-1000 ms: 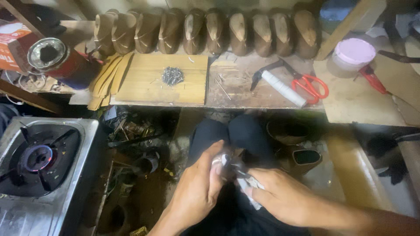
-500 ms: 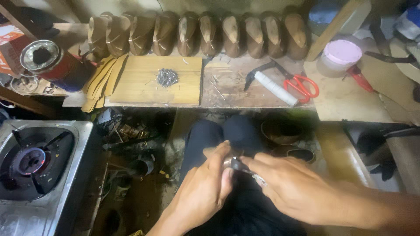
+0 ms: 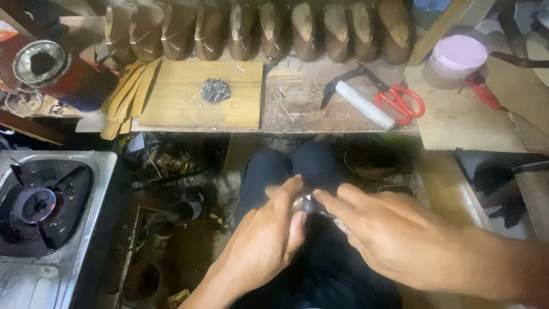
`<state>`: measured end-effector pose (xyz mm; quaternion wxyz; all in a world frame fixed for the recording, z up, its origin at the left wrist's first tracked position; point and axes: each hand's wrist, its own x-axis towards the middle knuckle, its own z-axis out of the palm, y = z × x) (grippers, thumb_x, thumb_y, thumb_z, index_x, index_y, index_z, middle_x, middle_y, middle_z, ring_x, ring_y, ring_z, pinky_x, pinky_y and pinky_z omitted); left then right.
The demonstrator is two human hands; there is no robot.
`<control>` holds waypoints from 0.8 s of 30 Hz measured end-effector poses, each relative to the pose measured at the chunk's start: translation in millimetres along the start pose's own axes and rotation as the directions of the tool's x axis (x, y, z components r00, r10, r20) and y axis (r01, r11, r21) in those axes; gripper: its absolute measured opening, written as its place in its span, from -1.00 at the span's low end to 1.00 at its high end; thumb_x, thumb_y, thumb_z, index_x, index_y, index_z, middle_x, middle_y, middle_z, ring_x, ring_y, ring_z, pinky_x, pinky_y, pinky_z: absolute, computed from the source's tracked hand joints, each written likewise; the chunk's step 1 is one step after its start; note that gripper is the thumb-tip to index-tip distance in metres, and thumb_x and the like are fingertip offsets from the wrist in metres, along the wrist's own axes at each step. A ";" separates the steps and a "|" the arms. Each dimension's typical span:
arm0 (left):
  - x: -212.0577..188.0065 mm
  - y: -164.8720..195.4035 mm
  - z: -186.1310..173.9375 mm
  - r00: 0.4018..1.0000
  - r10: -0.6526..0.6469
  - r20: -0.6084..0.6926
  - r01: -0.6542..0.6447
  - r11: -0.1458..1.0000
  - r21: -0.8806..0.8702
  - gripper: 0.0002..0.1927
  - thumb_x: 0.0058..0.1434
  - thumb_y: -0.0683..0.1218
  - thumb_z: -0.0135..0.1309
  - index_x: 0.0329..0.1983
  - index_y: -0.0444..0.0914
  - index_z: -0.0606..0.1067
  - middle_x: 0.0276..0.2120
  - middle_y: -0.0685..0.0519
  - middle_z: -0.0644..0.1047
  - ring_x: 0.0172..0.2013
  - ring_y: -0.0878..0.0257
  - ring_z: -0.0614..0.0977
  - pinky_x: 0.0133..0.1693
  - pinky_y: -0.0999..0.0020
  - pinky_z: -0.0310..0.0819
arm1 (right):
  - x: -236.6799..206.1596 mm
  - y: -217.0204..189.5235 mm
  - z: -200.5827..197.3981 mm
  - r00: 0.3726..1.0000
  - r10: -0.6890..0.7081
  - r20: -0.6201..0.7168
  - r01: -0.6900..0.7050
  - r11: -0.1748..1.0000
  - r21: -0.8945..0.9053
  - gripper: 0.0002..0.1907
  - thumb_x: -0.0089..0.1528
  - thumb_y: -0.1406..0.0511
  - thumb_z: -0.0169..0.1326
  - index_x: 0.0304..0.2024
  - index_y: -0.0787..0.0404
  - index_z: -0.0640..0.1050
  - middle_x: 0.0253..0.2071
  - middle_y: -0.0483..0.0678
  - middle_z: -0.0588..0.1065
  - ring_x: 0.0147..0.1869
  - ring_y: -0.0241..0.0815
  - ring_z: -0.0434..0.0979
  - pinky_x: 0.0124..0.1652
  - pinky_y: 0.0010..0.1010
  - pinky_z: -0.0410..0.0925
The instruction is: The person sits on the floor and uses a handheld plier-like tool to press and crimp the edges of a shoe upper. They repeatedly reposition the shoe and apply the tool along the perimeter, occasionally pausing to adjust grip or angle.
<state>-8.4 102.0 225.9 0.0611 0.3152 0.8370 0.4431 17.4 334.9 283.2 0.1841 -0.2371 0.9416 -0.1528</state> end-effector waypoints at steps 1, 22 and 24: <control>0.0 -0.8 0.3 1.000 -0.008 0.011 0.008 1.000 -0.006 -0.46 0.39 -0.07 -0.07 0.36 -0.37 0.15 0.07 -0.30 0.56 -0.11 -0.29 0.64 -0.09 -0.04 0.51 | -0.5 1.0 3.7 1.000 0.007 -0.031 -0.008 1.000 -0.008 -0.36 0.18 0.32 0.10 0.35 0.20 0.37 -0.16 0.03 0.45 -0.27 0.07 0.55 -0.28 -0.13 0.39; -7.9 -7.0 -6.7 0.999 -0.034 0.007 0.035 0.998 -0.057 -0.47 0.35 -0.11 -0.06 0.37 -0.31 0.20 0.26 -0.31 0.46 -0.07 -0.32 0.62 -0.06 -0.06 0.50 | 15.9 -0.8 53.7 0.917 0.014 -0.398 0.099 0.960 0.263 -0.69 0.19 0.30 0.16 -0.02 0.23 0.57 -0.38 0.06 0.51 -0.36 0.06 0.58 -0.38 -0.19 0.39; -8.5 -6.3 -4.4 0.999 -0.045 -0.020 0.043 0.997 -0.057 -0.48 0.34 -0.11 -0.05 0.35 -0.30 0.20 0.26 -0.30 0.47 -0.11 -0.32 0.63 -0.09 -0.06 0.52 | 12.5 1.2 50.0 0.974 0.054 -0.218 0.051 0.891 0.451 -0.77 0.26 0.26 0.09 -0.09 0.24 0.56 -0.33 0.03 0.56 -0.29 0.00 0.60 -0.30 -0.24 0.42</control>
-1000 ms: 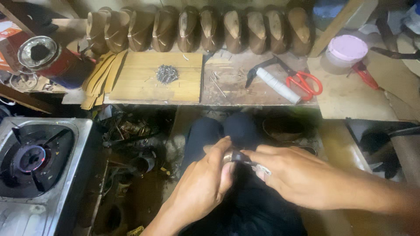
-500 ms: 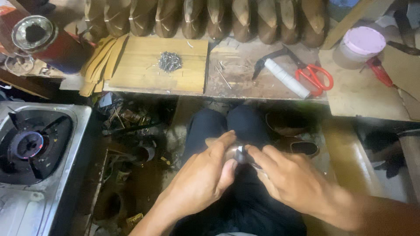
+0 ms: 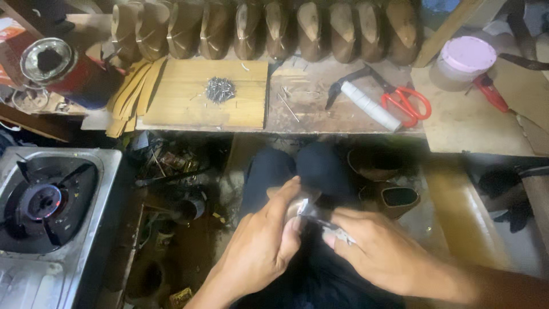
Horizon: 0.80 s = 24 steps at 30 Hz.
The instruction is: The person sits on the floor and uses a handheld plier-like tool to press and crimp the edges of a shoe upper. They repeatedly reposition the shoe and apply the tool along the perimeter, occasionally pausing to adjust grip or angle.
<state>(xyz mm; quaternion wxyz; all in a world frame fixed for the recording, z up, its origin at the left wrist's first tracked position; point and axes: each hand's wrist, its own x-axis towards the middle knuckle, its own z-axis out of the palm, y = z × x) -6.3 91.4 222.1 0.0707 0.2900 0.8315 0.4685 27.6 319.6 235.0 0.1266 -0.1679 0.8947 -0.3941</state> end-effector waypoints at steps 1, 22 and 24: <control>-0.7 0.3 1.0 0.999 -0.034 0.009 0.034 0.999 -0.010 -0.46 0.33 -0.11 -0.05 0.36 -0.30 0.20 0.24 -0.28 0.48 -0.13 -0.32 0.63 -0.11 -0.07 0.52 | -0.9 0.4 -2.2 0.992 0.068 0.102 -0.072 0.997 0.038 -0.79 0.27 0.23 0.06 -0.16 0.25 0.54 -0.37 0.02 0.56 -0.30 -0.03 0.60 -0.28 -0.25 0.42; 2.0 4.8 8.4 0.992 -0.095 0.088 0.087 0.992 0.091 -0.35 0.30 -0.11 -0.02 0.43 -0.30 0.11 -0.04 -0.33 0.58 -0.23 -0.33 0.63 -0.20 -0.11 0.49 | 2.0 -9.4 -33.2 0.967 0.098 0.237 -0.071 0.990 -0.122 -0.83 0.15 0.38 0.03 -0.19 0.21 0.51 -0.32 0.09 0.57 -0.17 0.15 0.59 -0.21 -0.08 0.40; 3.2 5.3 9.0 0.998 -0.005 0.060 -0.001 0.995 0.097 -0.38 0.30 -0.11 -0.01 0.40 -0.33 0.13 0.01 -0.37 0.55 -0.21 -0.35 0.62 -0.19 -0.11 0.49 | -1.2 -11.2 -36.4 0.976 0.091 0.198 -0.046 0.974 -0.220 -0.71 0.15 0.39 0.05 -0.06 0.17 0.55 -0.25 0.05 0.59 -0.13 0.15 0.60 -0.20 -0.06 0.39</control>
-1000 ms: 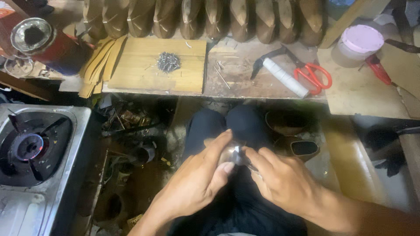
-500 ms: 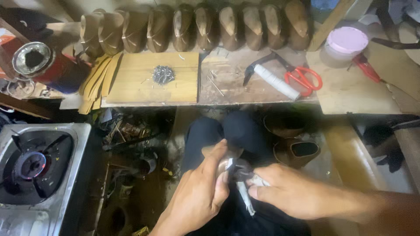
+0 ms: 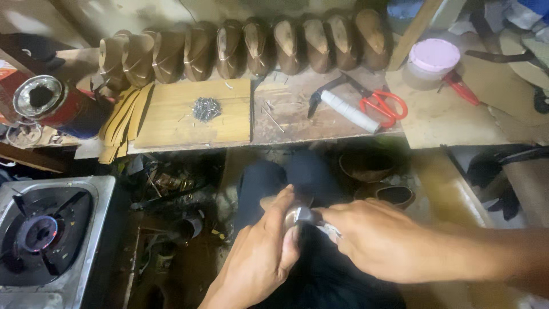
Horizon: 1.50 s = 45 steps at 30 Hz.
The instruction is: The person sits on the floor and uses a handheld plier-like tool to press and crimp the edges of a shoe upper. They repeatedly reposition the shoe and apply the tool along the perimeter, occasionally pausing to adjust grip or angle.
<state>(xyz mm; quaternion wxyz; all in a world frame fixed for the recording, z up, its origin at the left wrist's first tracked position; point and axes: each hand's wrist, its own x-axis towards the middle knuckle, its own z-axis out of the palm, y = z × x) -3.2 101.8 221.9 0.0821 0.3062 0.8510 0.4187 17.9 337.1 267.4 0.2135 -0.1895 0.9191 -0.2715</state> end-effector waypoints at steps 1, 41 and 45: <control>0.7 -0.1 0.1 0.997 0.069 -0.035 -0.068 0.998 0.010 -0.39 0.31 -0.12 0.00 0.38 -0.35 0.15 0.07 -0.40 0.53 -0.19 -0.36 0.62 -0.18 -0.11 0.50 | -2.1 -0.4 -1.0 0.998 -0.048 -0.031 0.047 0.998 -0.038 -0.63 0.15 0.38 0.05 0.04 0.22 0.52 -0.22 0.05 0.58 -0.12 0.14 0.59 -0.19 -0.07 0.39; -19.7 -72.6 -32.5 0.981 -0.161 0.106 0.192 0.803 -0.564 -0.39 0.44 -0.01 -0.22 0.53 -0.24 0.12 0.14 -0.21 0.54 -0.27 0.16 0.74 -0.30 0.34 0.75 | 72.1 -29.4 86.4 0.769 -0.067 -0.636 0.456 0.754 0.473 -0.75 0.26 0.40 0.15 -0.01 0.33 0.54 -0.19 0.05 0.64 -0.21 -0.19 0.73 -0.26 -0.42 0.55; -17.1 -57.5 -29.4 0.988 -0.156 0.023 0.149 0.882 -0.447 -0.41 0.42 0.00 -0.21 0.48 -0.27 0.12 0.33 -0.10 0.43 -0.23 0.19 0.72 -0.31 0.33 0.74 | 67.0 -38.0 89.7 0.693 -0.020 -0.721 0.422 0.822 0.382 -0.73 0.24 0.41 0.16 0.00 0.34 0.53 -0.30 0.02 0.65 -0.29 -0.19 0.76 -0.36 -0.43 0.56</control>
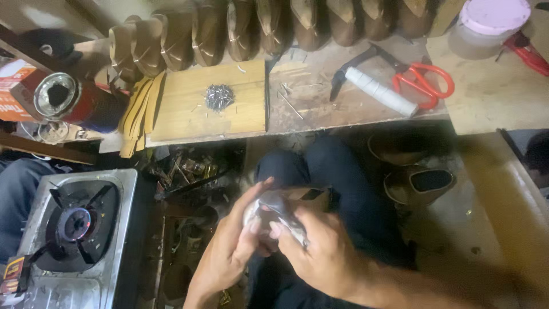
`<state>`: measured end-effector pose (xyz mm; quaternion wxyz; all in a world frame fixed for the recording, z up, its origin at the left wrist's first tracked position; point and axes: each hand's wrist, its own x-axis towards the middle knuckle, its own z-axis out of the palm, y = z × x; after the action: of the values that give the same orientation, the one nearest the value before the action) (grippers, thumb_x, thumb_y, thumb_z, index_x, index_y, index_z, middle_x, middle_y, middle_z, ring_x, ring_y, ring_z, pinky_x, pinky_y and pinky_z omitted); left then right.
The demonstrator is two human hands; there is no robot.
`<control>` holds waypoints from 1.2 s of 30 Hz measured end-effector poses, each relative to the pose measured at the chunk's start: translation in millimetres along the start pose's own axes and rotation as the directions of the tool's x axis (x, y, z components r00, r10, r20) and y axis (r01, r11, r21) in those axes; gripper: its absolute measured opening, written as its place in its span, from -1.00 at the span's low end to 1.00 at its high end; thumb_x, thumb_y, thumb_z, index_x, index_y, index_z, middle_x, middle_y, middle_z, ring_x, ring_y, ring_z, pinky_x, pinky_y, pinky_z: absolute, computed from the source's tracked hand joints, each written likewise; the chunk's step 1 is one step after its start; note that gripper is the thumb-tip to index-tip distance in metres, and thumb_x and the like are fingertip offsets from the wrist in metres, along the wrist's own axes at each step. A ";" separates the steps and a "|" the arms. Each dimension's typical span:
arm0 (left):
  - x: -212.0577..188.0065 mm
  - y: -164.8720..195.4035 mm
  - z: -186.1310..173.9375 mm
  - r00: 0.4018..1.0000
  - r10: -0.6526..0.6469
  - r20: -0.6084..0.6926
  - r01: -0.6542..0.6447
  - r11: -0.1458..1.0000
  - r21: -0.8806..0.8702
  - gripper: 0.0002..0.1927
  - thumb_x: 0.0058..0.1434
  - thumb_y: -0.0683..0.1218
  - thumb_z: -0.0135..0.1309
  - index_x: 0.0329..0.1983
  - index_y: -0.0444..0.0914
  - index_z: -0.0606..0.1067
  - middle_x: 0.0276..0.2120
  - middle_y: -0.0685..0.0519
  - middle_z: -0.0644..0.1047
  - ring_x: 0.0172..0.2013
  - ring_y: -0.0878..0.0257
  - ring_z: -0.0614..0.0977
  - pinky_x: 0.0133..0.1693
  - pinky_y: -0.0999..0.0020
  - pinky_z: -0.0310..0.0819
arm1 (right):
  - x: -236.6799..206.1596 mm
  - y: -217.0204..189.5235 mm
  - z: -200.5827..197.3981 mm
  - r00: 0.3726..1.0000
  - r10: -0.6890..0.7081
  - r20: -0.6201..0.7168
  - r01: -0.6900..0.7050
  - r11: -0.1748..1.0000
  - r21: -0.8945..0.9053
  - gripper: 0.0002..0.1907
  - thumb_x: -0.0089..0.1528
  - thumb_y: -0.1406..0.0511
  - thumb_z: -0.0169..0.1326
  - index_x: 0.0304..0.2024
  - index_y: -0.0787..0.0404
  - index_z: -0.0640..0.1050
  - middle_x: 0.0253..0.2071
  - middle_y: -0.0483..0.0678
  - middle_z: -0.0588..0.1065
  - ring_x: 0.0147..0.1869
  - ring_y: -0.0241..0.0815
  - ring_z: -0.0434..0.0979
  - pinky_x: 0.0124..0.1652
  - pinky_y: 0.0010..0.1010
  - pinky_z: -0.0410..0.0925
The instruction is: The person sits on the floor and uses a handheld plier-like tool to press and crimp the edges of a shoe upper. They repeatedly reposition the shoe and apply the tool along the perimeter, occasionally pausing to adjust grip or angle.
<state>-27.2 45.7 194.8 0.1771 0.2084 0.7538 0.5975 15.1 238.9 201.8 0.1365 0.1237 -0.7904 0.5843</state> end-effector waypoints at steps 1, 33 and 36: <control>0.2 3.6 1.9 1.000 -0.010 -0.007 0.010 0.999 0.036 -0.40 0.41 0.00 -0.21 0.48 -0.26 0.12 0.32 -0.09 0.45 -0.27 0.20 0.72 -0.31 0.33 0.73 | -1.5 -1.8 0.2 1.000 0.002 -0.020 -0.002 1.000 0.013 -0.73 0.25 0.42 0.15 0.02 0.35 0.53 -0.30 0.02 0.65 -0.29 -0.19 0.76 -0.35 -0.44 0.57; 3.7 5.6 9.2 0.959 0.272 0.084 -0.285 0.921 0.267 -0.35 0.41 -0.04 -0.11 0.52 -0.32 0.07 0.34 -0.30 0.41 0.29 -0.23 0.50 0.26 0.05 0.38 | 8.5 2.1 -12.7 0.917 -0.397 0.031 0.398 0.917 -0.035 -0.63 0.22 0.44 0.24 0.02 0.39 0.42 -0.16 0.07 0.60 -0.12 -0.13 0.71 -0.13 -0.40 0.56; 6.7 -4.4 6.7 0.969 0.241 -0.051 -0.225 0.949 0.222 -0.42 0.49 -0.05 -0.19 0.53 -0.27 0.10 0.38 -0.22 0.44 0.12 -0.10 0.60 0.12 0.10 0.49 | 0.1 5.0 -17.6 0.975 -0.215 0.050 0.214 0.976 0.037 -0.65 0.25 0.42 0.20 0.06 0.37 0.45 -0.02 0.10 0.59 -0.06 -0.18 0.68 -0.11 -0.45 0.52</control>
<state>-29.9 53.9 188.9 0.0525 0.2906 0.7902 0.5371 14.4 257.1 202.3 0.1755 0.2262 -0.7665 0.5749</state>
